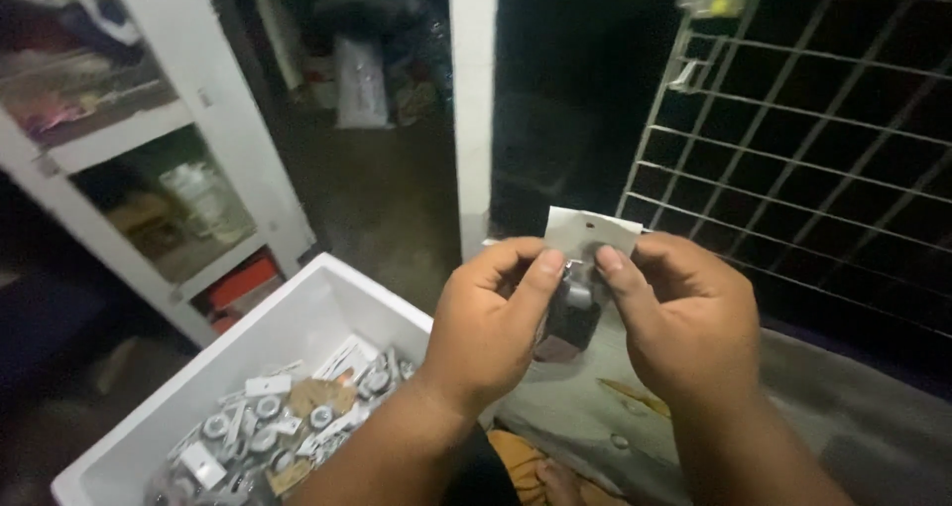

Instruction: The person sits on the floor and sorts through a white container filled with small hardware items. They pick up packaged items, such as hooks and fasteners, and hang them on a black wire grid rack nearby.

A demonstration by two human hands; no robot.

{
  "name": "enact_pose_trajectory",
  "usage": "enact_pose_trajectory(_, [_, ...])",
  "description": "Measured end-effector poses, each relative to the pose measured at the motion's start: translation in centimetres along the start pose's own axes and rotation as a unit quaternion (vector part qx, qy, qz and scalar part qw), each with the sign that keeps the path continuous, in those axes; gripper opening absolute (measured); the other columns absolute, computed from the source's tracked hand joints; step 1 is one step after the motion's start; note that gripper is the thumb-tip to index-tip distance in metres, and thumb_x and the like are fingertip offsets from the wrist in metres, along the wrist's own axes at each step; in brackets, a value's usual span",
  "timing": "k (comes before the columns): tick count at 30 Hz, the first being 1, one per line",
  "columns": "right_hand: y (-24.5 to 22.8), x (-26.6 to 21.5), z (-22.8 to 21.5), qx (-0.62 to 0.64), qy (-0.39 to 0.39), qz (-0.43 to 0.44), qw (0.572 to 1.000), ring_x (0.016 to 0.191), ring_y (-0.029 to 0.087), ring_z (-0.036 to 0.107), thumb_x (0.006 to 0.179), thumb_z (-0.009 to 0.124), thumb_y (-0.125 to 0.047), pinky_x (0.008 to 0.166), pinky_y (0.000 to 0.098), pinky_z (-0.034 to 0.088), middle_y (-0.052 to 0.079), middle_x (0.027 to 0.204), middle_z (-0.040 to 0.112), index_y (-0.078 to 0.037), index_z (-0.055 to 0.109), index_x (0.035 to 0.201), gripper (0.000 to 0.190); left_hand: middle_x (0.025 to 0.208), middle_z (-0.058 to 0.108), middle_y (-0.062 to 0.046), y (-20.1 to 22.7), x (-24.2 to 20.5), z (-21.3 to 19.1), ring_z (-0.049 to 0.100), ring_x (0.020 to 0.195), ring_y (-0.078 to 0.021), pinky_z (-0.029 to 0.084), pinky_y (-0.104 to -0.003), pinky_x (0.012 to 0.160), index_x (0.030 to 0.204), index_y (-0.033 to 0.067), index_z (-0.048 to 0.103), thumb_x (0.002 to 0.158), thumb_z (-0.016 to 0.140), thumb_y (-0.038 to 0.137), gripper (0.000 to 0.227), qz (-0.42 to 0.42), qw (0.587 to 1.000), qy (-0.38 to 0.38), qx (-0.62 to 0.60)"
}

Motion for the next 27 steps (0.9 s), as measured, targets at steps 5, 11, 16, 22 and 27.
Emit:
enact_pose_trajectory(5, [-0.3, 2.1, -2.3, -0.020, 0.056, 0.047, 0.997, 0.080, 0.014, 0.074, 0.095, 0.068, -0.022, 0.073, 0.0275, 0.057, 0.004, 0.090, 0.079, -0.009, 0.079, 0.096, 0.017, 0.101, 0.079, -0.004, 3.1, 1.7, 2.3, 0.075, 0.094, -0.0156, 0.060, -0.030, 0.083, 0.109, 0.0129, 0.076, 0.090, 0.060, 0.037, 0.035, 0.020, 0.999, -0.031, -0.007])
enact_pose_trajectory(11, [0.4, 6.0, -3.3, -0.096, 0.074, 0.052, 0.991, 0.077, 0.017, 0.067, 0.102, 0.065, -0.030, 0.066, 0.0330, 0.052, 0.004, 0.088, 0.072, -0.011, 0.073, 0.095, 0.022, 0.102, 0.076, -0.003, 5.9, 5.1, 4.3, 0.072, 0.093, -0.0175, 0.056, -0.033, 0.078, 0.109, 0.0178, 0.074, 0.091, 0.053, 0.043, 0.038, 0.009, 0.999, -0.034, 0.029])
enact_pose_trajectory(16, [2.4, 8.7, -2.8, -0.081, 0.110, -0.029, 0.990, 0.070, 0.029, 0.071, 0.111, 0.070, -0.025, 0.064, 0.0384, 0.052, 0.016, 0.076, 0.070, 0.000, 0.075, 0.098, 0.029, 0.104, 0.077, -0.004, 5.3, 7.8, 5.9, 0.074, 0.100, -0.0225, 0.061, -0.037, 0.080, 0.112, 0.0176, 0.075, 0.099, 0.055, 0.044, 0.036, 0.041, 0.999, 0.002, 0.018])
enact_pose_trajectory(22, [3.3, 10.1, -2.3, -0.092, 0.102, 0.015, 0.990, 0.080, 0.033, 0.073, 0.108, 0.068, -0.027, 0.070, 0.0415, 0.052, 0.016, 0.081, 0.072, -0.001, 0.076, 0.100, 0.028, 0.102, 0.076, -0.007, 5.0, 9.2, 6.2, 0.073, 0.100, -0.0240, 0.060, -0.038, 0.081, 0.111, 0.0133, 0.075, 0.101, 0.054, 0.037, 0.034, 0.014, 1.000, -0.014, 0.008])
enact_pose_trajectory(27, [4.4, 10.7, -2.0, -0.123, 0.101, 0.051, 0.986, 0.088, 0.034, 0.073, 0.106, 0.070, -0.027, 0.074, 0.0426, 0.052, 0.015, 0.085, 0.072, -0.004, 0.077, 0.101, 0.025, 0.105, 0.076, -0.007, 3.8, 10.7, 6.6, 0.073, 0.104, -0.0251, 0.060, -0.039, 0.082, 0.115, 0.0141, 0.075, 0.100, 0.055, 0.039, 0.035, -0.008, 1.000, -0.027, 0.003])
Point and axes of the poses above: each hand's wrist, its own x-axis towards the middle knuckle, its own z-axis out of the palm, y = z × x, the point moved 1 cm from there along x, towards the middle knuckle
